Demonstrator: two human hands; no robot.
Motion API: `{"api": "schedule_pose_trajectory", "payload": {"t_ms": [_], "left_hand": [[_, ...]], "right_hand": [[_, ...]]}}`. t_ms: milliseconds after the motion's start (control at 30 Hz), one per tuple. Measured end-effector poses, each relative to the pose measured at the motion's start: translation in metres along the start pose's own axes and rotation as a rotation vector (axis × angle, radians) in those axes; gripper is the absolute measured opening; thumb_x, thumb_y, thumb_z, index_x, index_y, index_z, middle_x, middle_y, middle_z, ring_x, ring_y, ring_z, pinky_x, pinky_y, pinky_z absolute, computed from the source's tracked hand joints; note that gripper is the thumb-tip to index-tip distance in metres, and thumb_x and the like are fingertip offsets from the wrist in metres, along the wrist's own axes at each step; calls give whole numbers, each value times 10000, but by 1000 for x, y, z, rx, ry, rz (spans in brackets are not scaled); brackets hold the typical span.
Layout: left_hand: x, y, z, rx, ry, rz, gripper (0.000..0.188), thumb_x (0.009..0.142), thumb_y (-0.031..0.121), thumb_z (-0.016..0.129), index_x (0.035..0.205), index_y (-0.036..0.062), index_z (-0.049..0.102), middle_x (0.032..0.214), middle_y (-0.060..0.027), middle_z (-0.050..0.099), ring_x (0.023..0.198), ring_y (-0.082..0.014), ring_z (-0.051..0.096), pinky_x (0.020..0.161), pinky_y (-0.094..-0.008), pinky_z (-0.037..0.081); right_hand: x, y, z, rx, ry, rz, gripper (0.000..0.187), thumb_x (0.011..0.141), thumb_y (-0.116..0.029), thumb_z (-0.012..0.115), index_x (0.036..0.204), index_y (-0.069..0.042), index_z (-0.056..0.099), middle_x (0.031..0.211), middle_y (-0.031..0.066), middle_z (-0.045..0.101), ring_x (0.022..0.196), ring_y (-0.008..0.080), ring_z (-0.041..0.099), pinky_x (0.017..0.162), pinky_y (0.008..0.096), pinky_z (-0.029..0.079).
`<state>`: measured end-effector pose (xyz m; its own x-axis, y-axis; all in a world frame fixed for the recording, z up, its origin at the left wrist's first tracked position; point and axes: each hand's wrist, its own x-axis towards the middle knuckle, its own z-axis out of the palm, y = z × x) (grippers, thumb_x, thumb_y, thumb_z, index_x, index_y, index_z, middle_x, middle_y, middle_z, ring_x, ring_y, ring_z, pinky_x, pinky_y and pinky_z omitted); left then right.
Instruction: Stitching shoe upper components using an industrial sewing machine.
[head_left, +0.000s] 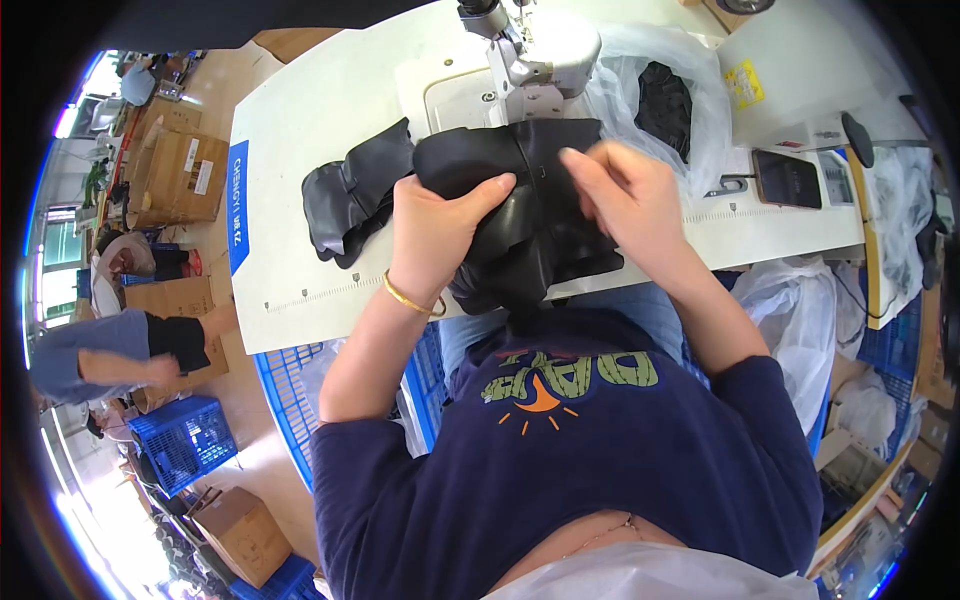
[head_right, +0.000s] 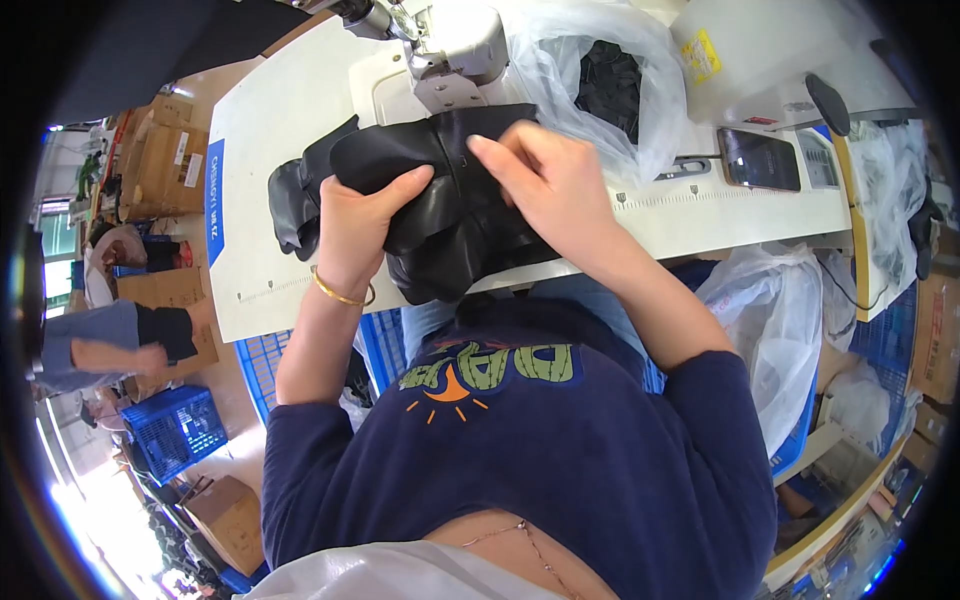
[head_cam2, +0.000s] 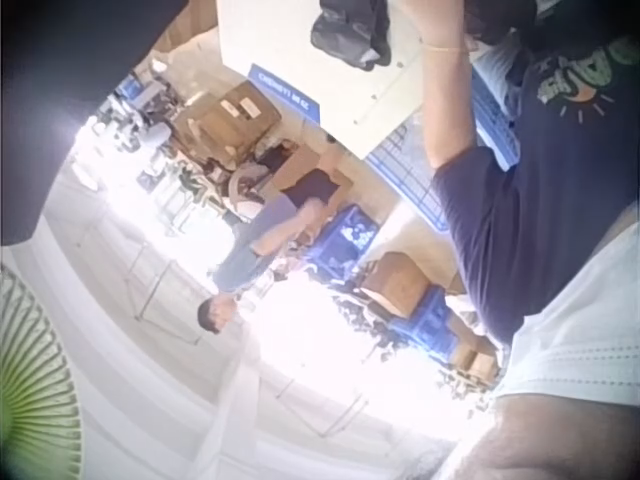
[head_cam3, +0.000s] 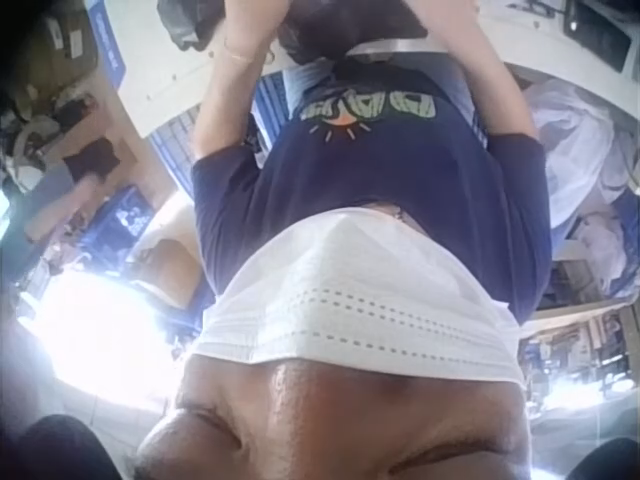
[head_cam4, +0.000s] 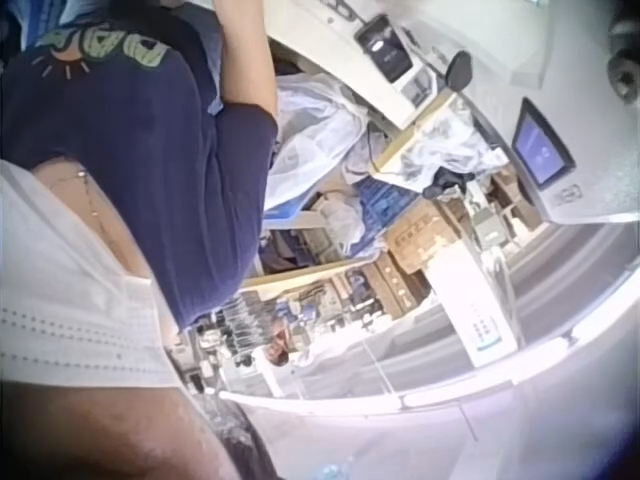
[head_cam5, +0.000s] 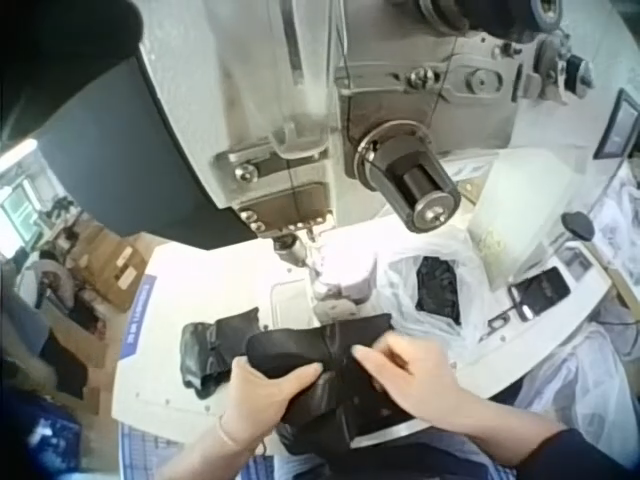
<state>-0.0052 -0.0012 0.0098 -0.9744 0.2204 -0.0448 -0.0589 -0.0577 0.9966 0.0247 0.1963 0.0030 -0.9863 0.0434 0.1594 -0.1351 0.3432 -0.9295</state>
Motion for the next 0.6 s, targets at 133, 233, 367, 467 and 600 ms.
{"api": "schedule_pose_trajectory", "payload": {"t_ms": [133, 233, 367, 467, 600], "left_hand": [[-13, 20, 7, -395, -26, -133, 204, 769, -13, 711, 964, -12, 648, 901, -76, 675, 778, -148, 651, 710, -271, 546], [-22, 29, 17, -558, -62, -208, 204, 775, -28, 695, 972, -16, 645, 905, -79, 674, 771, -149, 652, 702, -265, 544], [-26, 29, 18, -281, -42, -69, 189, 765, -43, 701, 947, -20, 654, 875, -75, 679, 744, -131, 644, 690, -254, 536], [-27, 31, 18, -171, -20, -6, 188, 758, -38, 715, 937, -23, 660, 868, -72, 682, 726, -115, 635, 684, -247, 531], [-28, 32, 17, -134, -25, -8, 188, 757, -31, 722, 935, -27, 662, 874, -70, 682, 736, -108, 631, 687, -242, 527]], "right_hand": [[-28, 1, -15, 323, -450, 441, 297, 909, -280, 565, 810, -3, 601, 614, 44, 553, 524, 68, 505, 484, 211, 397], [-46, -1, 5, 764, -287, 362, 226, 888, -229, 593, 903, -3, 596, 765, 63, 598, 522, 83, 484, 470, 211, 391], [-45, -11, 13, 908, -68, 182, 313, 864, -16, 530, 1176, -12, 503, 986, 63, 610, 826, 151, 592, 744, 284, 491], [-39, -22, 22, 690, 57, 103, 294, 833, 56, 581, 1120, -2, 556, 987, 49, 617, 855, 123, 593, 775, 261, 490], [-39, -22, 28, 692, 104, 34, 251, 822, 41, 628, 1068, 6, 593, 997, 45, 622, 874, 107, 587, 770, 241, 487]]}}
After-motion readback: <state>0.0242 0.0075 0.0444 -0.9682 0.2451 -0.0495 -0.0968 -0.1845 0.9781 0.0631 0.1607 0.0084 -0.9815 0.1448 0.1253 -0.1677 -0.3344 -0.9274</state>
